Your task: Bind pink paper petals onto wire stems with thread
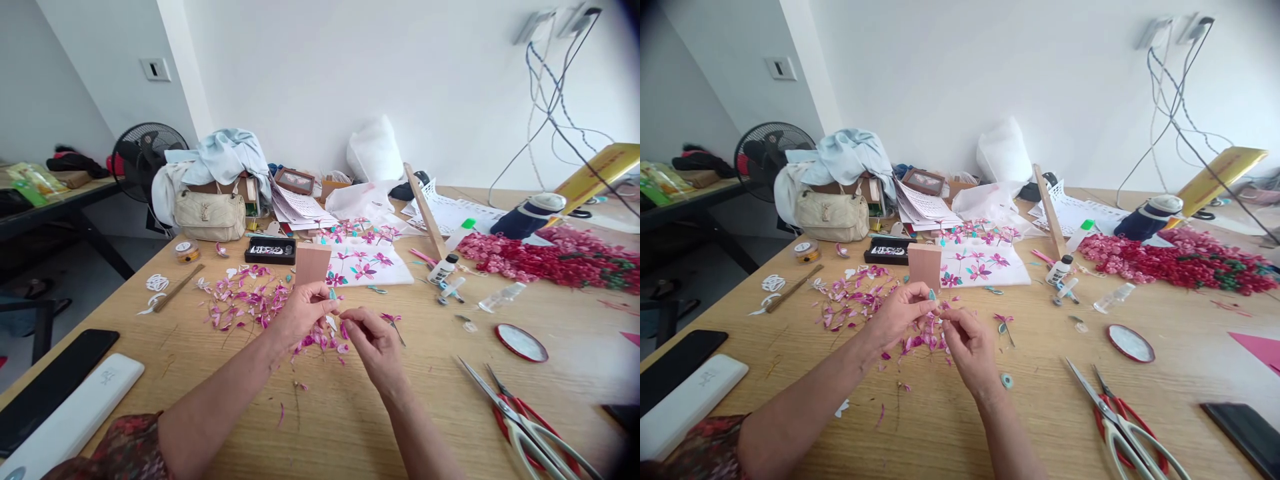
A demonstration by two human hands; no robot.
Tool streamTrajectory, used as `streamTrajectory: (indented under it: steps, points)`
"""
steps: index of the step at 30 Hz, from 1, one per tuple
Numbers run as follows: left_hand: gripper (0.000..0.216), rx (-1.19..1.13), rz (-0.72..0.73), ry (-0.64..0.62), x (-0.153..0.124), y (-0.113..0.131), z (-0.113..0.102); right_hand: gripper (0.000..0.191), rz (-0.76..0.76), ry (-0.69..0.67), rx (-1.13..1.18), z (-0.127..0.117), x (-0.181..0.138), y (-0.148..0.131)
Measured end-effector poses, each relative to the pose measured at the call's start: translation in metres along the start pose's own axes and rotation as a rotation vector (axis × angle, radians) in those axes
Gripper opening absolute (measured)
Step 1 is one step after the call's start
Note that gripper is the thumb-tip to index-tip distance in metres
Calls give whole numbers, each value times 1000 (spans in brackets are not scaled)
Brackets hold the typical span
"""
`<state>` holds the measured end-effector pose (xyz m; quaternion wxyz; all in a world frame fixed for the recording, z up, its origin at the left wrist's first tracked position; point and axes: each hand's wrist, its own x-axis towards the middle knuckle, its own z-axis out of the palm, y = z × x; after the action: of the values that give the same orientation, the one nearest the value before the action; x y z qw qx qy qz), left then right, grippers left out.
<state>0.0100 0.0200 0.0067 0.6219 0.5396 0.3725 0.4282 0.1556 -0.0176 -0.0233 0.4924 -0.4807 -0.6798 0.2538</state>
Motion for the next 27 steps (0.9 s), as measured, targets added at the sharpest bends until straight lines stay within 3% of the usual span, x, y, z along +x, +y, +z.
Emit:
streamTrajectory:
  steps: [5, 10, 18, 27]
  points:
    - [24, -14, -11, 21, 0, -1, 2, 11, -130, 39, -181, 4, 0, -2]
    - [22, -39, -44, 34, 0, -6, 7, 11, -153, 77, -284, 8, -1, -2]
    - [25, 29, -55, 33, 2, -3, 5, 17, -64, 14, -193, 0, 0, -2]
    - [23, -24, -103, 13, 2, -6, 1, 19, 108, 56, 1, 5, 1, 1]
